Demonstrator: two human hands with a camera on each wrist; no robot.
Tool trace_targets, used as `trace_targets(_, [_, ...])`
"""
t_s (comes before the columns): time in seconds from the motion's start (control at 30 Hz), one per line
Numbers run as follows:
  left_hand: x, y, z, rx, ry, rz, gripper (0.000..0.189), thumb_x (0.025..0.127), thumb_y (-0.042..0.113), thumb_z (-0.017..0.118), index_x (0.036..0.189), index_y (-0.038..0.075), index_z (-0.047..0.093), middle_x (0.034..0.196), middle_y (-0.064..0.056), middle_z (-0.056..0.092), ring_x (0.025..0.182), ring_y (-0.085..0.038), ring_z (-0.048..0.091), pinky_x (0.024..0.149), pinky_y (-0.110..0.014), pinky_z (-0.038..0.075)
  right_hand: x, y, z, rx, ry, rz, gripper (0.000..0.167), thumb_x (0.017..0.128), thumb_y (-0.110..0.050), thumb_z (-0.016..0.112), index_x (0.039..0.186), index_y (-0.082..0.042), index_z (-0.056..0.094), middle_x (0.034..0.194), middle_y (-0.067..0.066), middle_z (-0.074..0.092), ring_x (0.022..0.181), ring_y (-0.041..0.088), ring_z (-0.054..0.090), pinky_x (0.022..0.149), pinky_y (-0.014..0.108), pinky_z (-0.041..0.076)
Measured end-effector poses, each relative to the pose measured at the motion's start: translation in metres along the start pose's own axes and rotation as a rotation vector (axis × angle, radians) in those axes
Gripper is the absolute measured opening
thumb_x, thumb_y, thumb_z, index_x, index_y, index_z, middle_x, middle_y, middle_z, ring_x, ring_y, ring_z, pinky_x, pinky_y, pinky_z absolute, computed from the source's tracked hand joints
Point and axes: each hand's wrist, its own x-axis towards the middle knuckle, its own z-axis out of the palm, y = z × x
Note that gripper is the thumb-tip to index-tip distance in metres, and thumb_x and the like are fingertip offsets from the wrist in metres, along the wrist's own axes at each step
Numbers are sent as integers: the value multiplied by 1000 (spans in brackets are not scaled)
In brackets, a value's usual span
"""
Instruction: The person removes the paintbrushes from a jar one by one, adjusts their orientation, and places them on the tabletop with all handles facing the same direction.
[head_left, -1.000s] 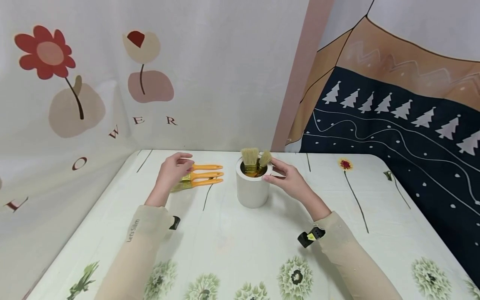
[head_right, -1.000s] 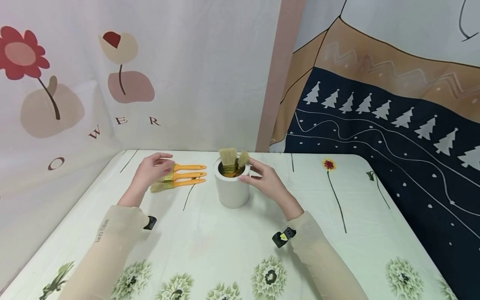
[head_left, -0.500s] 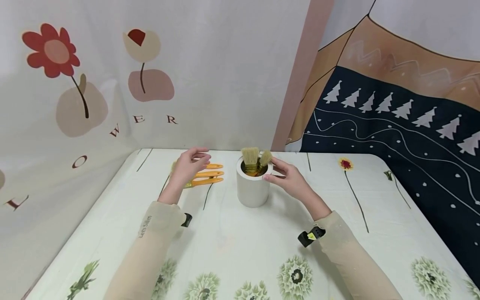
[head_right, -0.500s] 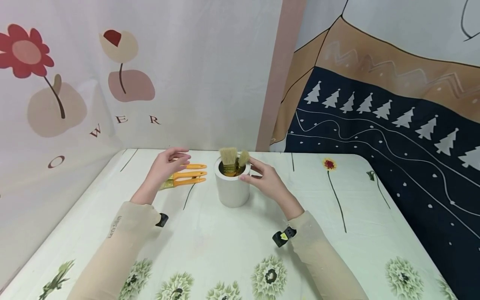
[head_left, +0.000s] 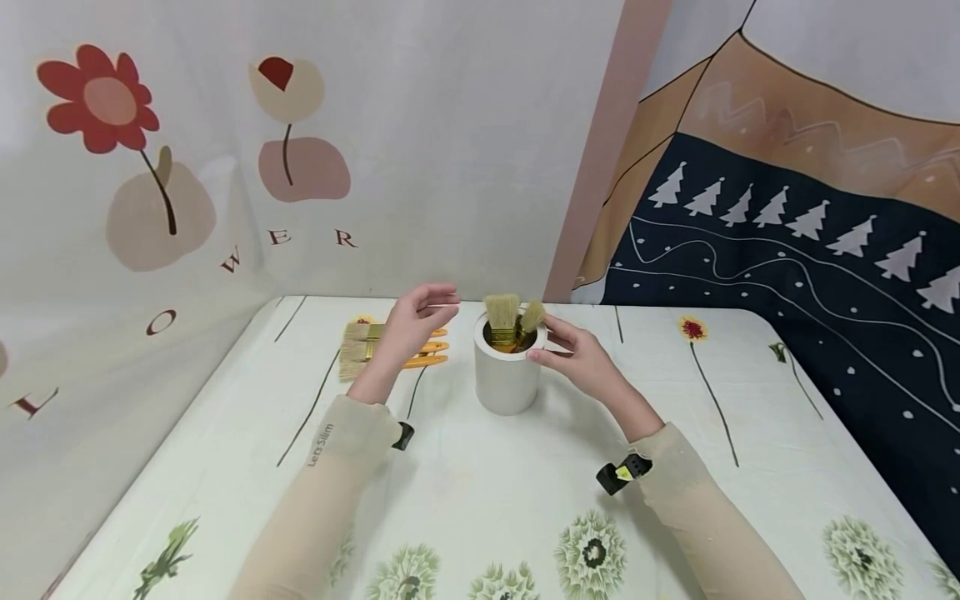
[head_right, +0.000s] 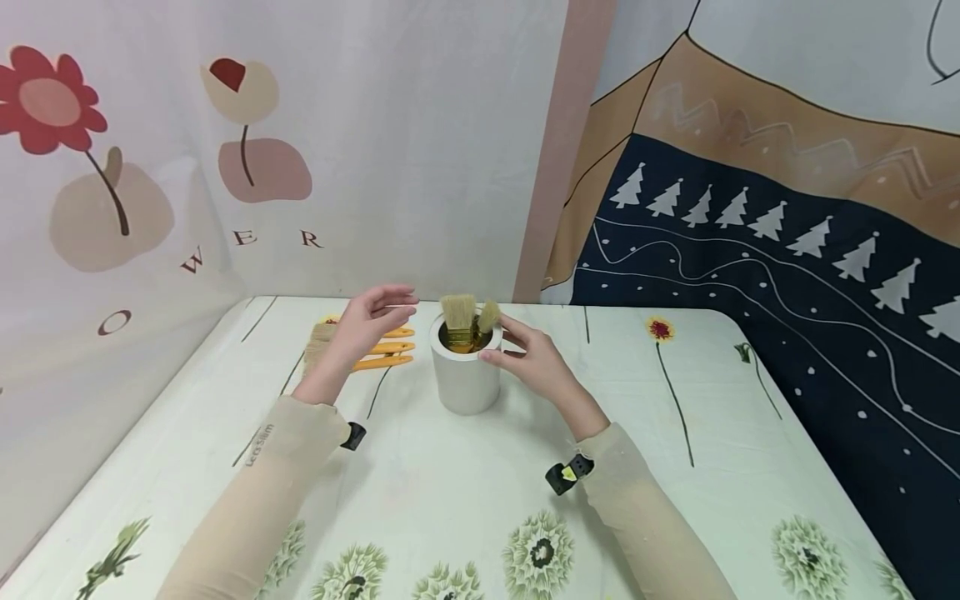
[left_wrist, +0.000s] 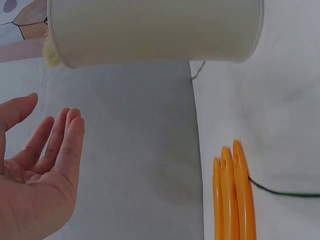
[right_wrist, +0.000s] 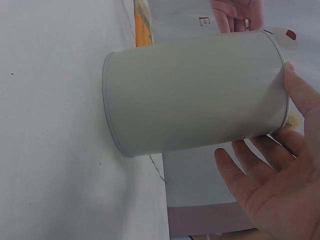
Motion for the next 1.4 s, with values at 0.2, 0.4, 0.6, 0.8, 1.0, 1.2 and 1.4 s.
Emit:
trace_targets(0.2, [5,2,13,-30,-27,16,42,98,21,66,137,9,56,136,-13,63,126,-29,60,107,-45,50,0,0,0,-6,2,10,75,95,-29,70,157,-15,30,164,10,28,147,37,36,113,48,44])
trace_targets(0.4, [8,6,26,-13,-53,74,44,97,16,66,138,5,55,136,-13,62,126,-29,60,108,-43,51,0,1,0,-13,5,7,75,95,-29,69,157,-15,31,164,11,29,147,37,36,112,48,44])
trace_targets(0.6, [11,10,36,24,-109,121,45,96,11,67,139,4,54,142,-16,58,132,-30,56,111,-40,49,-1,2,0,-27,3,8,76,95,-32,69,157,-16,30,164,10,29,147,38,36,112,50,45])
trace_targets(0.8, [11,14,43,63,-122,138,44,94,7,69,136,2,57,137,-18,61,128,-30,60,109,-38,50,-1,4,0,-22,6,-13,74,95,-30,69,157,-15,30,164,11,29,147,38,36,113,49,44])
trace_targets(1.0, [9,17,45,106,-86,158,36,93,9,70,127,4,61,129,-16,66,122,-30,64,106,-38,53,-1,4,0,-23,7,-32,72,96,-28,68,157,-15,32,163,11,31,146,39,37,113,50,44])
trace_targets(1.2, [6,21,45,177,-43,180,27,92,16,73,117,7,64,121,-11,69,121,-27,65,108,-37,52,-1,1,0,-20,7,-49,70,96,-26,68,156,-16,34,162,11,33,145,39,38,112,51,45])
trace_targets(1.4, [1,22,44,202,-24,237,24,91,15,74,112,7,64,120,-10,70,119,-25,66,107,-34,52,-1,2,0,-17,3,-49,69,96,-25,68,156,-16,34,162,11,33,145,39,39,111,50,46])
